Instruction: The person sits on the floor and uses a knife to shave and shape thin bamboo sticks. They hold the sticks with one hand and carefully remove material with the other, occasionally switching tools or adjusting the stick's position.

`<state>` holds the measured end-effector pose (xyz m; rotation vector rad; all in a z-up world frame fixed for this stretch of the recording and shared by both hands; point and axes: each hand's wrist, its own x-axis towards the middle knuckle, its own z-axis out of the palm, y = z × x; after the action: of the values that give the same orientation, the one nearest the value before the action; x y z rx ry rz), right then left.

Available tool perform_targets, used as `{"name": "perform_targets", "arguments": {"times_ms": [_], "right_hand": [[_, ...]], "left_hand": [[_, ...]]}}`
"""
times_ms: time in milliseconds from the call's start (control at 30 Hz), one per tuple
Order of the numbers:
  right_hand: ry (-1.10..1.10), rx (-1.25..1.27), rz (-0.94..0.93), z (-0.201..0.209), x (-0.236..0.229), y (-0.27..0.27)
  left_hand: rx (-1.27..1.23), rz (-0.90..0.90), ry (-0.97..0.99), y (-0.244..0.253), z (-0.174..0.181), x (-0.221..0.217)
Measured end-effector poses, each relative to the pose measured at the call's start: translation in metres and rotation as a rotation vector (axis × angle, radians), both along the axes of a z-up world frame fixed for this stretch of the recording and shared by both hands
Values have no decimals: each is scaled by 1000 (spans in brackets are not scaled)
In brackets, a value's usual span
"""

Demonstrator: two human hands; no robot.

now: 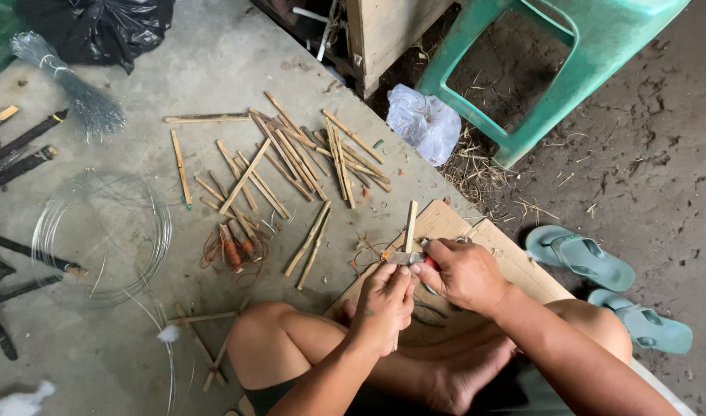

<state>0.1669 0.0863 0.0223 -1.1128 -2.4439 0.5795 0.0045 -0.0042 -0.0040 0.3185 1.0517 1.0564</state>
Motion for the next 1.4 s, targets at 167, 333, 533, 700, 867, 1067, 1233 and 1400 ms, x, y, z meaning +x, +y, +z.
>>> {"name": "perform_targets", "arguments": {"times_ms": [167, 333, 533, 700, 867, 1067, 1233, 1400], "right_hand": [[-80, -22, -68, -9, 2, 18], [-134, 30, -64, -23, 6, 26], [-163, -64, -444, -12, 20, 68], [-39, -161, -385, -9, 19, 51], [66, -51, -90, -5, 1, 2], [34, -15, -48, -18, -2, -7], [6, -163, -383, -48, 33, 52], [747, -996, -342, -49, 56, 51]], "left_hand": [[-9, -20, -3, -11, -6, -2], [-41, 3, 9, -9, 9, -4], [161, -219, 36, -37, 50, 0], [14, -44, -63, -20, 30, -11], [-6, 8, -90, -10, 9, -13], [1, 2, -82, -19, 13, -13], [101, -255, 30, -50, 30, -2], [414, -489, 590, -18, 23, -39]]}}
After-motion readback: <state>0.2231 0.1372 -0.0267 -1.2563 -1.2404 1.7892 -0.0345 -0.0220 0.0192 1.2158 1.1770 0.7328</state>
